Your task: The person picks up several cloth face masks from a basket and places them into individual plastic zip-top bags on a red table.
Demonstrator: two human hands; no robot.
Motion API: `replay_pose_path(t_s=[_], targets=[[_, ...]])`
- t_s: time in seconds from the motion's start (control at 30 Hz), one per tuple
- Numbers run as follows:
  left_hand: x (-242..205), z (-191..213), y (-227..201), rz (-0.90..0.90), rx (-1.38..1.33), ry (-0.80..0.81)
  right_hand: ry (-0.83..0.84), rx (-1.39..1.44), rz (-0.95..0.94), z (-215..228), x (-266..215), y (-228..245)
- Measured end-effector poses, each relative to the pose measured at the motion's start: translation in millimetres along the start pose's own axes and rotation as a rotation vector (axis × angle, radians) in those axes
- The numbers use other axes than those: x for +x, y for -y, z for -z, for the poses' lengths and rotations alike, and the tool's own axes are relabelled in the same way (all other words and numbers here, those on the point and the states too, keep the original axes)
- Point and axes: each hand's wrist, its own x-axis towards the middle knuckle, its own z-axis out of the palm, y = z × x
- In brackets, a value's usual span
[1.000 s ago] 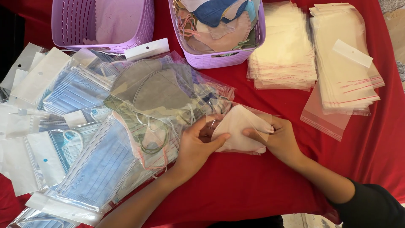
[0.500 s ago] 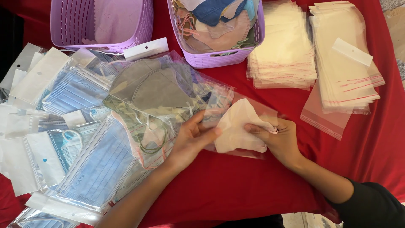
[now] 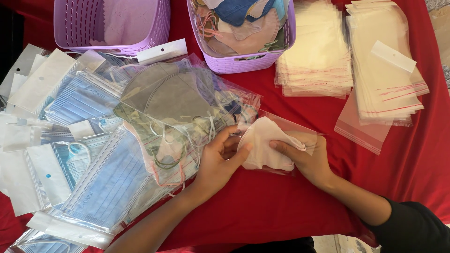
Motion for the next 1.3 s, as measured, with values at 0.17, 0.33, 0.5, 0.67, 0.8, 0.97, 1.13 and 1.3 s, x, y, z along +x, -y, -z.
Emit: replay_pose_path(t_s=[0.17,0.33,0.5,0.67,0.8,0.97,1.13,1.3], targets=[[-3,3,24,-0.051,0.111,-0.009,0.022,0.107,0.071,-17,-11,51],[3,7,6,-0.243,0.217,0.075,-0.010,-0.268,0.514,-21,-14,48],[1,6,12,-0.211,0.242,-0.008,0.223,-0.123,0.118,11,10,7],[2,8,-7,-0.124,0.196,-0.072,0.361,-0.081,0.150,18,16,52],[1,10,-15,-0.119,0.285,-0.121,0.486,-0.109,0.096,23,18,80],[7,41,-48,-0.131,0.471,-0.200,0.494,-0.147,0.096,38,19,57],[5,85,-78,-0.420,1.303,-0.328,0.364,-0.502,0.451,34,18,39],[26,116,-79,-0.649,2.177,-0.630,0.304,-0.843,1.046,22,12,25]])
